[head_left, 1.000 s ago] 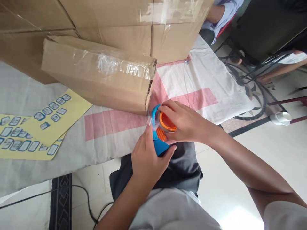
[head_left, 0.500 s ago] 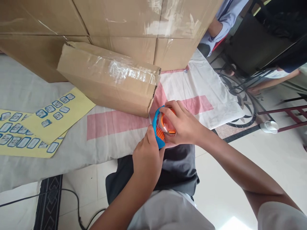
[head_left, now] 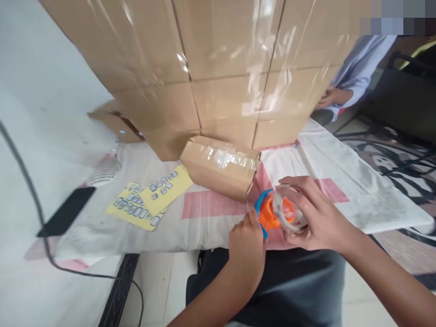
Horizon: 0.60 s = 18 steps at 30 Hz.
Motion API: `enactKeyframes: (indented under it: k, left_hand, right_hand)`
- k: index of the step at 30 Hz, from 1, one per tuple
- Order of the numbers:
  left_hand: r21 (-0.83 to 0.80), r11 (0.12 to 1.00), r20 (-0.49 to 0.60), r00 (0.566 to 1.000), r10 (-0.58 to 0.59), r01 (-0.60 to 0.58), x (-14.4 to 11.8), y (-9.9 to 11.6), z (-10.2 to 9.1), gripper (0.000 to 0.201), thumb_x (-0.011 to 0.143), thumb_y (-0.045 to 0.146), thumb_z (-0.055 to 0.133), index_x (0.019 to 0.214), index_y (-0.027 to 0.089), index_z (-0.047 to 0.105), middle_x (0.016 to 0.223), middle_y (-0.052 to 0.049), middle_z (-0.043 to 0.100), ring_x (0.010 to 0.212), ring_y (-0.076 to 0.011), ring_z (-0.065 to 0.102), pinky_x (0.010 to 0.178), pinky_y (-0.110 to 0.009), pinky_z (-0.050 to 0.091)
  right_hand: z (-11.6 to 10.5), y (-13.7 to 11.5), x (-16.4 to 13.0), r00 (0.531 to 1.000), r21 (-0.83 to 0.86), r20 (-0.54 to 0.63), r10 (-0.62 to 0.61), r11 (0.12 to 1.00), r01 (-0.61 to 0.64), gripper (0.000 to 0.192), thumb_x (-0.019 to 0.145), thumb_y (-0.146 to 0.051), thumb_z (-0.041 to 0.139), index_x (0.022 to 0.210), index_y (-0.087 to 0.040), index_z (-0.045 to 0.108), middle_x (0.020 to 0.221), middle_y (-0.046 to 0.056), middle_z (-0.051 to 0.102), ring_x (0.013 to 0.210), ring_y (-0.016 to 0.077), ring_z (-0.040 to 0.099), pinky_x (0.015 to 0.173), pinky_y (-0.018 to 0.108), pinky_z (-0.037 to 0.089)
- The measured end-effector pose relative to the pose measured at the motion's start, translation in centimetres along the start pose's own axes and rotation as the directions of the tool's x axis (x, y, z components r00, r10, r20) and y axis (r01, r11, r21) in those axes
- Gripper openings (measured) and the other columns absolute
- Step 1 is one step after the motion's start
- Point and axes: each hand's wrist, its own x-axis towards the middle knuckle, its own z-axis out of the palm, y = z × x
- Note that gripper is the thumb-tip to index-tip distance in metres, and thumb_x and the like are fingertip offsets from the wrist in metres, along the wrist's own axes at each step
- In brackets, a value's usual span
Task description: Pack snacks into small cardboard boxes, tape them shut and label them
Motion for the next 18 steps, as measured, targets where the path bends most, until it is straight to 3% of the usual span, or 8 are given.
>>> enactKeyframes:
  k: [5, 8, 11, 13, 15, 18]
  left_hand:
    - [-0.035, 0.999, -0.056, 0.998, -0.022, 0.02, 1.6, -0.1, -1.4, 0.091, 0.081, 0.041, 0.081, 0.153, 0.003, 0.041, 0.109, -0.021, 0.075, 0.095, -0.0331, 0.074, 0.079, -0.04, 0.056]
    - [-0.157, 0.982, -0.197, 0.977, 0.076, -0.108, 0.9, -0.7, -2.7, 0.095, 0.076, 0.053, 0.084, 0.151, 0.009, 0.046, 0.122, -0.023, 0.072, 0.106, -0.0375, 0.072, 0.088, -0.046, 0.056]
    - [-0.404, 0.874, -0.374, 0.92, 0.113, -0.272, 0.2, -1.0, -4.0, 0.082, 0.077, 0.057, 0.082, 0.144, 0.018, 0.054, 0.133, -0.019, 0.069, 0.119, -0.0357, 0.067, 0.097, -0.046, 0.054]
    - [-0.6, 0.735, -0.353, 0.929, 0.111, -0.316, 0.2, -0.5, -4.8, 0.073, 0.083, 0.058, 0.075, 0.143, 0.022, 0.054, 0.135, -0.016, 0.068, 0.12, -0.0312, 0.068, 0.096, -0.042, 0.055]
    - [-0.752, 0.602, -0.248, 0.961, 0.12, -0.269, 0.2, 0.6, -5.3, 0.066, 0.088, 0.057, 0.07, 0.142, 0.023, 0.055, 0.128, -0.014, 0.071, 0.111, -0.0272, 0.071, 0.088, -0.037, 0.058]
    - [-0.831, 0.511, -0.186, 0.975, 0.118, -0.22, 0.2, 2.3, -5.4, 0.05, 0.089, 0.051, 0.069, 0.128, 0.021, 0.065, 0.111, -0.011, 0.076, 0.097, -0.0235, 0.074, 0.081, -0.032, 0.059]
  right_hand:
    - [-1.7, 1.1, 0.8, 0.994, -0.022, -0.042, 0.097, 0.995, -0.098, 0.079, 0.08, -0.033, 0.072, 0.149, -0.024, 0.036, 0.135, 0.02, 0.048, 0.125, 0.0404, 0.054, 0.096, 0.059, 0.054]
    - [-3.1, 0.5, 0.7, 0.996, -0.066, -0.064, 0.065, 0.995, -0.069, 0.08, 0.083, -0.036, 0.073, 0.151, -0.02, 0.034, 0.135, 0.02, 0.049, 0.126, 0.0391, 0.053, 0.1, 0.058, 0.052]
    - [-4.2, -0.6, 0.4, 0.999, -0.107, -0.045, 0.023, 0.994, -0.028, 0.079, 0.086, -0.039, 0.071, 0.152, -0.02, 0.031, 0.136, 0.021, 0.049, 0.124, 0.0382, 0.051, 0.099, 0.058, 0.05]
    - [-4.7, -1.4, 0.3, 1.0, -0.144, -0.021, 0.02, 0.989, -0.023, 0.077, 0.088, -0.039, 0.068, 0.152, -0.019, 0.03, 0.136, 0.021, 0.049, 0.122, 0.0378, 0.05, 0.098, 0.058, 0.049]
    - [-5.1, -2.2, 0.1, 1.0, -0.187, 0.001, 0.026, 0.982, -0.025, 0.075, 0.09, -0.038, 0.065, 0.153, -0.018, 0.03, 0.136, 0.02, 0.049, 0.121, 0.0372, 0.049, 0.098, 0.057, 0.048]
    - [-5.5, -3.4, -0.5, 0.999, -0.278, 0.019, 0.039, 0.96, -0.032, 0.071, 0.092, -0.035, 0.062, 0.153, -0.016, 0.031, 0.137, 0.02, 0.049, 0.118, 0.0364, 0.047, 0.096, 0.056, 0.047]
